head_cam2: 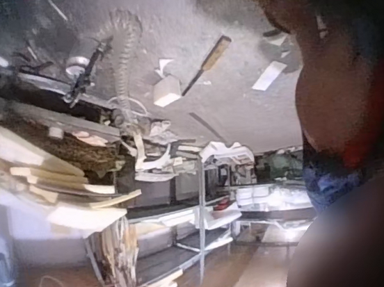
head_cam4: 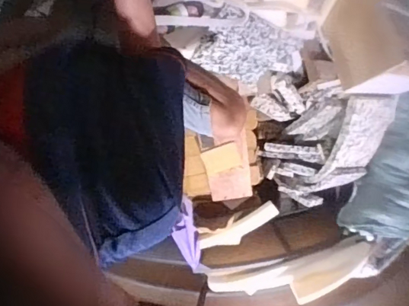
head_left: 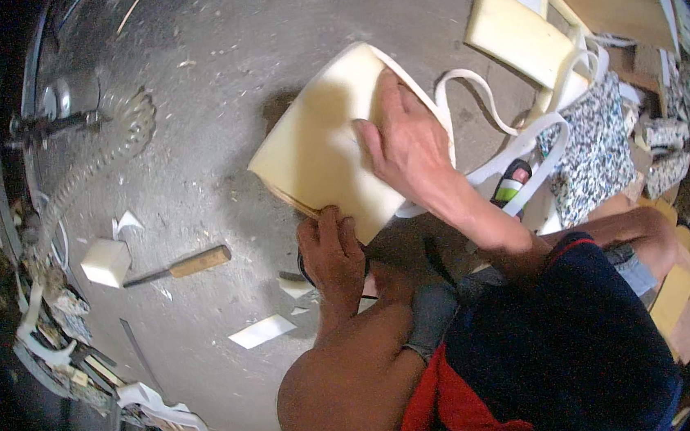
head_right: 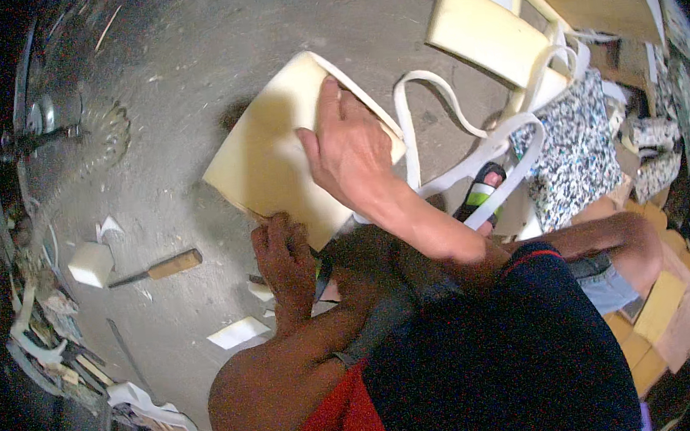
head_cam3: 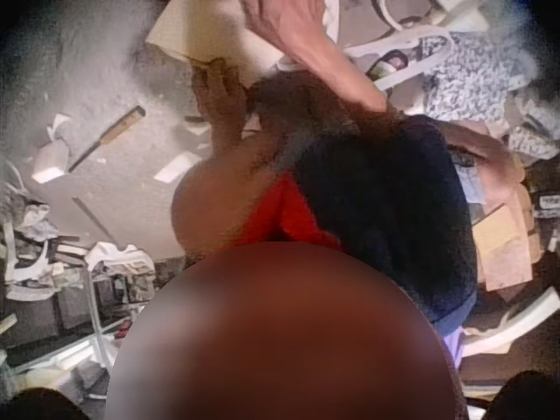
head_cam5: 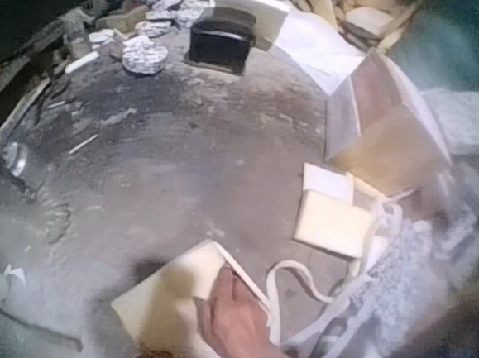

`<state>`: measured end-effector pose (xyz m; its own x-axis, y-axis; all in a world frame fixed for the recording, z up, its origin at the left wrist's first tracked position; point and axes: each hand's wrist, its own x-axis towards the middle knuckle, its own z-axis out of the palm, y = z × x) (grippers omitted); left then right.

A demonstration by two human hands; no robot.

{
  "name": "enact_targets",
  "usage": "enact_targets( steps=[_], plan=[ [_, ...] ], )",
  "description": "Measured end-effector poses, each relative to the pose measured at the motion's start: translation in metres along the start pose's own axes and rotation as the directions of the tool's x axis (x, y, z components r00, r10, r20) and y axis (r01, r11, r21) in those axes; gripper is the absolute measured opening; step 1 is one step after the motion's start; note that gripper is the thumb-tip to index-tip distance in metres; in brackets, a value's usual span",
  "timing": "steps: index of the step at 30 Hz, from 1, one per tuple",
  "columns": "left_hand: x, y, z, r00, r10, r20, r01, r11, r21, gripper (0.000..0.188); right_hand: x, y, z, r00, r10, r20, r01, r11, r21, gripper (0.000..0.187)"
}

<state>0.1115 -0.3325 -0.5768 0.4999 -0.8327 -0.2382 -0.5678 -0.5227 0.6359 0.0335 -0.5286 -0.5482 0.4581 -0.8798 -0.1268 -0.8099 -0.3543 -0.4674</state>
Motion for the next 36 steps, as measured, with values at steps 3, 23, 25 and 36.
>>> enact_targets(
  steps=[3, 23, 25, 36],
  plan=[
    [-0.003, -0.005, -0.01, 1.0, 0.004, 0.008, -0.003, 0.995, -0.097, 0.033, -0.002, -0.003, -0.011, 0.998, -0.003, 0.067, 0.003, 1.0, 0.003, 0.054],
    [0.01, -0.012, -0.005, 0.996, 0.082, -0.024, -0.082, 0.997, -0.008, 0.061, -0.016, -0.011, 0.043, 0.588, -0.645, 0.487, 0.792, 0.583, -0.183, 0.071],
    [0.015, -0.01, -0.011, 0.997, 0.078, 0.028, -0.079, 0.997, 0.024, 0.061, -0.012, -0.019, 0.043, 0.574, -0.614, 0.541, 0.789, 0.592, -0.166, 0.072],
    [-0.002, -0.02, -0.01, 0.999, 0.031, -0.038, -0.042, 0.927, -0.373, 0.05, -0.053, 0.016, 0.001, 0.55, -0.749, 0.37, 0.782, 0.617, 0.087, 0.061]
  ],
)
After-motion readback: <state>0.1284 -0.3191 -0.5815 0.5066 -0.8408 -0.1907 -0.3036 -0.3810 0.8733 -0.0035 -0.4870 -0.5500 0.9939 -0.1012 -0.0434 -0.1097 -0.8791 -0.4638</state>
